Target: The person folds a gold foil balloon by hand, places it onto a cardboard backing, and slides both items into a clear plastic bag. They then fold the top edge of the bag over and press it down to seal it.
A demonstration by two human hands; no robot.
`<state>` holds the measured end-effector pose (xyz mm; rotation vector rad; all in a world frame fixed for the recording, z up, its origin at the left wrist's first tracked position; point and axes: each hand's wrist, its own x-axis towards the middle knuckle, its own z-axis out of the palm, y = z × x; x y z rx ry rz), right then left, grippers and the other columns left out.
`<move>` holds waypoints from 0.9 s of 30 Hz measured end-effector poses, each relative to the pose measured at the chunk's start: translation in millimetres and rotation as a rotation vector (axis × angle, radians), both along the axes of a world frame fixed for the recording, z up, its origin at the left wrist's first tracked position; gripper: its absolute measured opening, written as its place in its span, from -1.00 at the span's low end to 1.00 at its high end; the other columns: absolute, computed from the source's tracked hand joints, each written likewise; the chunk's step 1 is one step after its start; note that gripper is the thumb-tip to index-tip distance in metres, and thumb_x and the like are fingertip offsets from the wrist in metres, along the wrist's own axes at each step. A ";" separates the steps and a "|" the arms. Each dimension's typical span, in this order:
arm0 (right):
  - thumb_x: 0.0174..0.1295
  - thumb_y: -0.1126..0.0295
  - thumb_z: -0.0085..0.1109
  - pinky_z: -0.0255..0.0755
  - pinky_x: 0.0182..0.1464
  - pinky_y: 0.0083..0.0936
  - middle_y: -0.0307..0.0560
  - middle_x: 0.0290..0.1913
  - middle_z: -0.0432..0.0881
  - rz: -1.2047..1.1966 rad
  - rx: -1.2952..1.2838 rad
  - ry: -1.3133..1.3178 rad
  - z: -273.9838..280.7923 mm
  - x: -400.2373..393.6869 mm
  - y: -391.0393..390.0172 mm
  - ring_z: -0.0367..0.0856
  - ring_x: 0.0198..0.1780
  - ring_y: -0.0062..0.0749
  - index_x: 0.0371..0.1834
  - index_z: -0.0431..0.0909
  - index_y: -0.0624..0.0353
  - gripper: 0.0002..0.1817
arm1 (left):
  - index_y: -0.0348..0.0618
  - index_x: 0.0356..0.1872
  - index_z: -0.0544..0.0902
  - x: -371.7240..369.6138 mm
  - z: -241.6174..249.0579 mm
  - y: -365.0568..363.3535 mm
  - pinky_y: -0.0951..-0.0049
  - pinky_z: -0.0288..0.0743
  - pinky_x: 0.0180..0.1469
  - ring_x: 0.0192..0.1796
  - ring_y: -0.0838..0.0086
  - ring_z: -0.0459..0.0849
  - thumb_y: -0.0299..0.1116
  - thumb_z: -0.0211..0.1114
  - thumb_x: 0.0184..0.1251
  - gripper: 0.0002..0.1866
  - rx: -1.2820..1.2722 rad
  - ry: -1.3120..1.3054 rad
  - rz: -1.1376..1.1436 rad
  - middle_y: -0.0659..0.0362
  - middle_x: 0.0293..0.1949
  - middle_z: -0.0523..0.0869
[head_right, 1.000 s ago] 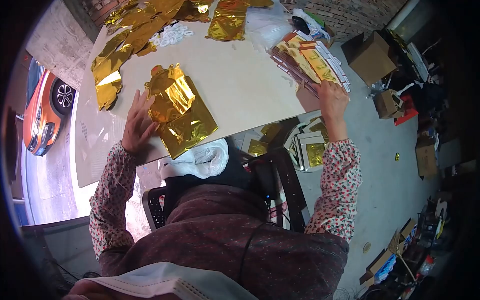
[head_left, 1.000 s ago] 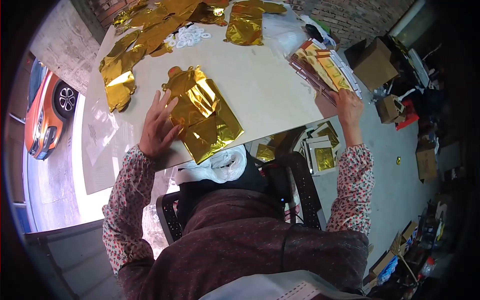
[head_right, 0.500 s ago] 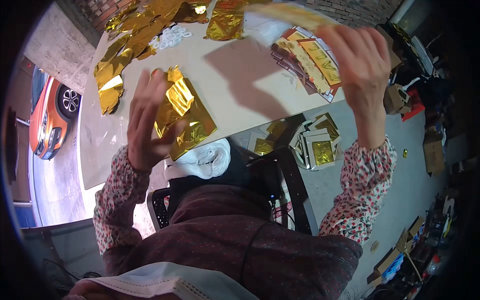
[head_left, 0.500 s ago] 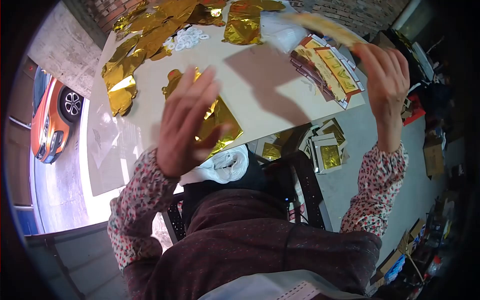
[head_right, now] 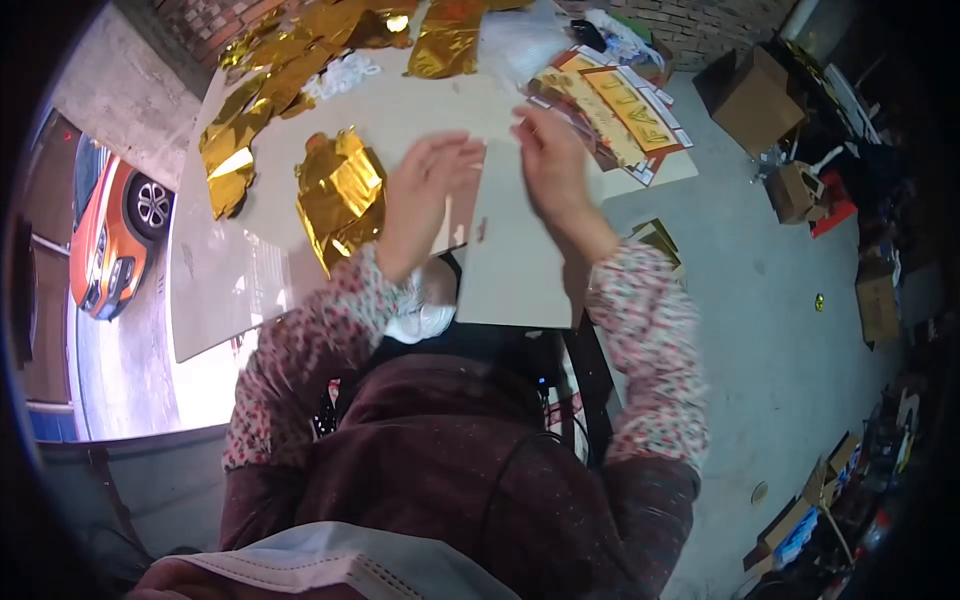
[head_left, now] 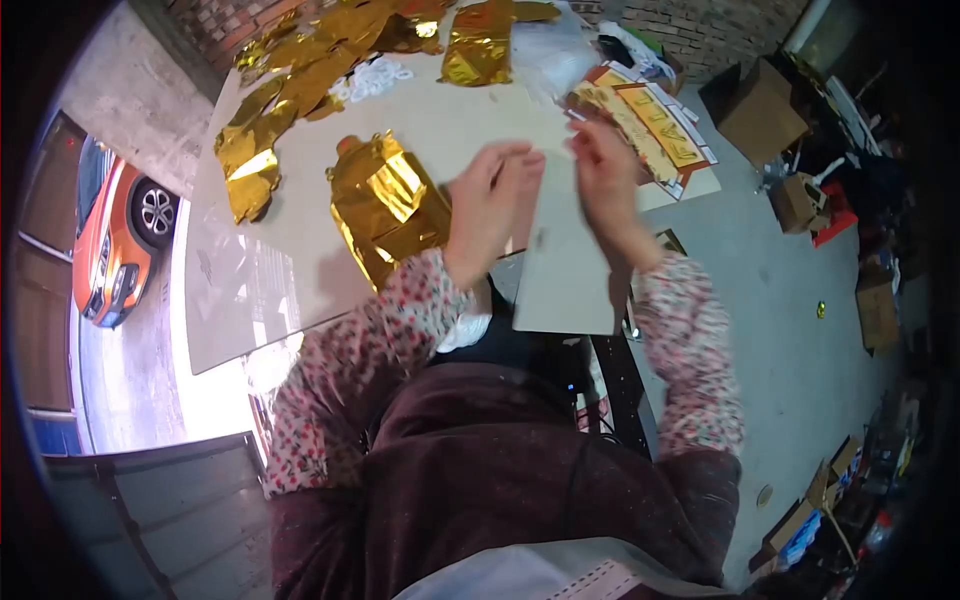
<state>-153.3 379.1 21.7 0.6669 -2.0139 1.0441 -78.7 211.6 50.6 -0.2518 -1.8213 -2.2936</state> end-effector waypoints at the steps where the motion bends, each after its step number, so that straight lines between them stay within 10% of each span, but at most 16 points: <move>1: 0.27 0.59 0.25 0.54 -0.13 -0.47 0.01 -0.24 0.66 -0.025 -0.050 -0.079 -18.5 -6.7 -3.8 0.67 -0.21 -0.33 0.01 0.61 0.24 -0.75 | -0.43 0.17 0.49 4.9 -17.5 10.3 0.44 0.56 0.18 0.12 0.35 0.68 -0.39 0.14 0.54 -0.67 -0.072 0.036 0.056 -0.05 0.03 0.68; 4: 0.29 0.57 0.25 0.54 -0.11 -0.49 -0.02 -0.23 0.67 -0.009 -0.171 -0.240 -25.3 -2.4 -14.8 0.66 -0.21 -0.46 -0.01 0.64 0.24 -0.79 | -0.41 0.16 0.50 32.6 -72.2 21.7 0.46 0.51 0.15 0.09 0.45 0.64 -0.41 0.22 0.47 -0.65 -0.254 0.083 0.229 0.03 0.00 0.69; 8: 0.26 0.56 0.25 0.54 -0.13 -0.37 0.05 -0.16 0.65 0.058 -0.199 -0.319 13.1 10.2 -12.0 0.67 -0.17 -0.20 0.03 0.60 0.23 -0.74 | -0.38 0.09 0.55 53.9 -51.1 5.2 0.47 0.47 0.06 -0.04 0.57 0.59 -0.42 0.28 0.43 -0.69 -0.601 -0.099 -0.152 0.20 -0.10 0.69; 11: 0.31 0.48 0.25 0.58 -0.10 -0.40 0.07 -0.07 0.64 0.015 -0.198 -0.104 34.2 17.2 4.8 0.66 -0.10 -0.25 0.10 0.54 0.29 -0.69 | -0.33 0.01 0.57 47.5 -61.4 6.3 0.50 0.45 0.04 -0.08 0.62 0.54 -0.38 0.22 0.50 -0.78 -0.201 -0.238 -0.083 0.28 -0.15 0.65; 16: 0.34 0.45 0.24 0.56 0.01 -0.49 0.06 0.03 0.63 0.258 -0.424 -0.624 6.9 40.1 47.5 0.64 0.03 -0.43 0.24 0.43 0.39 -0.56 | -0.29 -0.01 0.60 36.8 -38.2 7.5 0.57 0.40 -0.09 -0.19 0.70 0.48 -0.35 0.13 0.58 -0.79 0.293 -0.241 0.063 0.35 -0.23 0.62; 22: 0.33 0.48 0.24 0.52 0.08 -0.49 0.08 0.01 0.69 0.219 -0.351 -0.853 -16.5 34.6 75.4 0.68 0.00 -0.43 0.31 0.40 0.39 -0.50 | -0.34 0.14 0.57 77.6 -54.9 -15.7 0.56 0.49 -0.12 -0.24 0.65 0.57 -0.37 0.10 0.57 -0.71 -0.264 -0.111 0.005 0.27 -0.24 0.67; 27: 0.28 0.42 0.29 0.53 0.10 -0.40 0.23 0.06 0.68 0.006 -0.035 -0.714 -5.2 7.9 55.5 0.70 0.08 -0.20 0.29 0.40 0.44 -0.45 | -0.33 0.16 0.58 148.5 -88.7 -89.5 0.51 0.58 -0.02 -0.16 0.56 0.68 -0.25 0.05 0.62 -0.64 -0.080 -0.454 -0.315 0.12 -0.13 0.74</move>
